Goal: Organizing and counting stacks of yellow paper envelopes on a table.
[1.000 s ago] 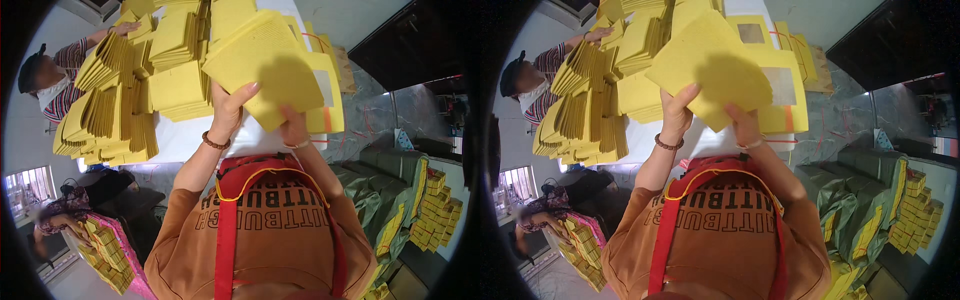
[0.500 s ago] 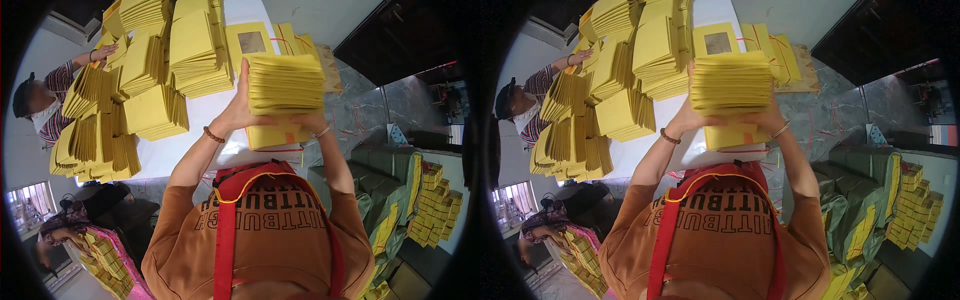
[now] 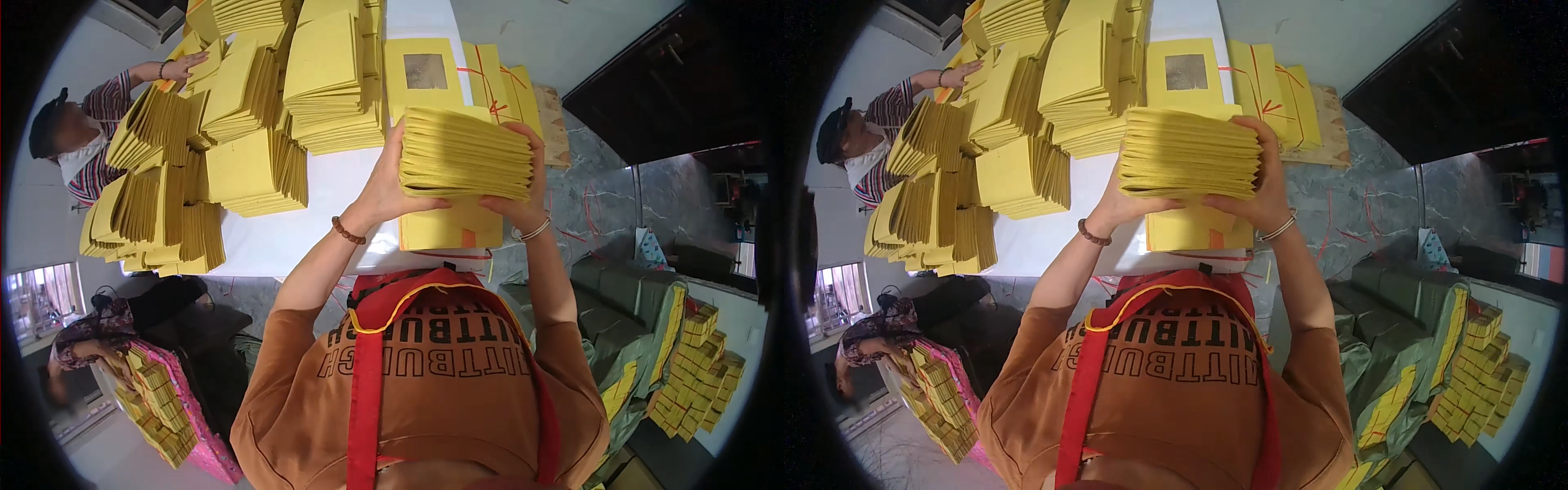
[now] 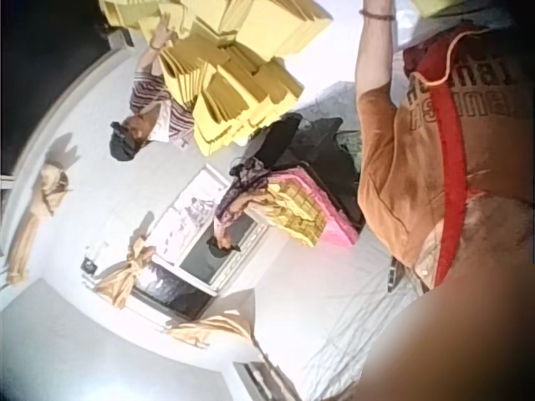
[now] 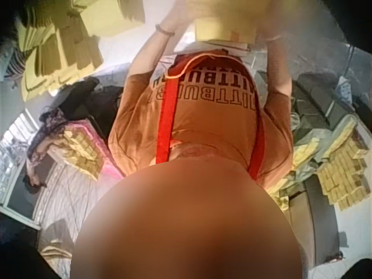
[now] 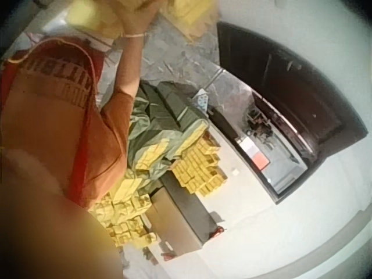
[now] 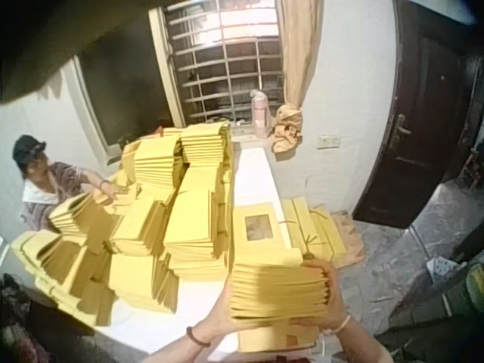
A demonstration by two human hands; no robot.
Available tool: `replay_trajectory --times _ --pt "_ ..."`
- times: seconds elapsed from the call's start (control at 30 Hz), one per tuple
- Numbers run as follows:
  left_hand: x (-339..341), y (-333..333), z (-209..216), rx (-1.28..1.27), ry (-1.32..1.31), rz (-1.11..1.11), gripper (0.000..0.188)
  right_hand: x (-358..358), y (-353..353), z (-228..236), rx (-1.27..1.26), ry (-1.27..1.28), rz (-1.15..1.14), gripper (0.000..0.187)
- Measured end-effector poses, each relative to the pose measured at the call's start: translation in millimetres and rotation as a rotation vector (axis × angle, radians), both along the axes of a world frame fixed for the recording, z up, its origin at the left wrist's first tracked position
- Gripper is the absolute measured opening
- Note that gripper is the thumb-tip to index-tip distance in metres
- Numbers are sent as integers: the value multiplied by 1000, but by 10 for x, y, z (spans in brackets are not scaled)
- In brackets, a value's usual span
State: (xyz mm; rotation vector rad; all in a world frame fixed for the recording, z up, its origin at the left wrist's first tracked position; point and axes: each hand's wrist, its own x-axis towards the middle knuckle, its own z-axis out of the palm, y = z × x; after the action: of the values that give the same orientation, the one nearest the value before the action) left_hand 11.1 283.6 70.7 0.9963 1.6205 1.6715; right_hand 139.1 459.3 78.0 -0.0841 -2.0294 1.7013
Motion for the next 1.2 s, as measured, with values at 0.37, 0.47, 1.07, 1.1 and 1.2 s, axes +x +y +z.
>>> replay_trajectory --times 0.37,0.47,1.07,1.1,1.2 --pt "6 -48 -210 -204 39 -136 122 113 179 -836 814 -145 -77 85" --pt "5 -70 -156 -190 215 -60 122 88 69 -830 42 -173 -67 69" --pt "-211 -1116 -366 76 965 160 62 -237 -905 161 51 -65 121 91" --pt "-154 -1323 -451 -7 903 188 59 -265 -1078 130 -13 -57 160 95" --pt "69 -1917 -665 -243 697 268 50 -310 -1470 1 -19 -4 214 92"
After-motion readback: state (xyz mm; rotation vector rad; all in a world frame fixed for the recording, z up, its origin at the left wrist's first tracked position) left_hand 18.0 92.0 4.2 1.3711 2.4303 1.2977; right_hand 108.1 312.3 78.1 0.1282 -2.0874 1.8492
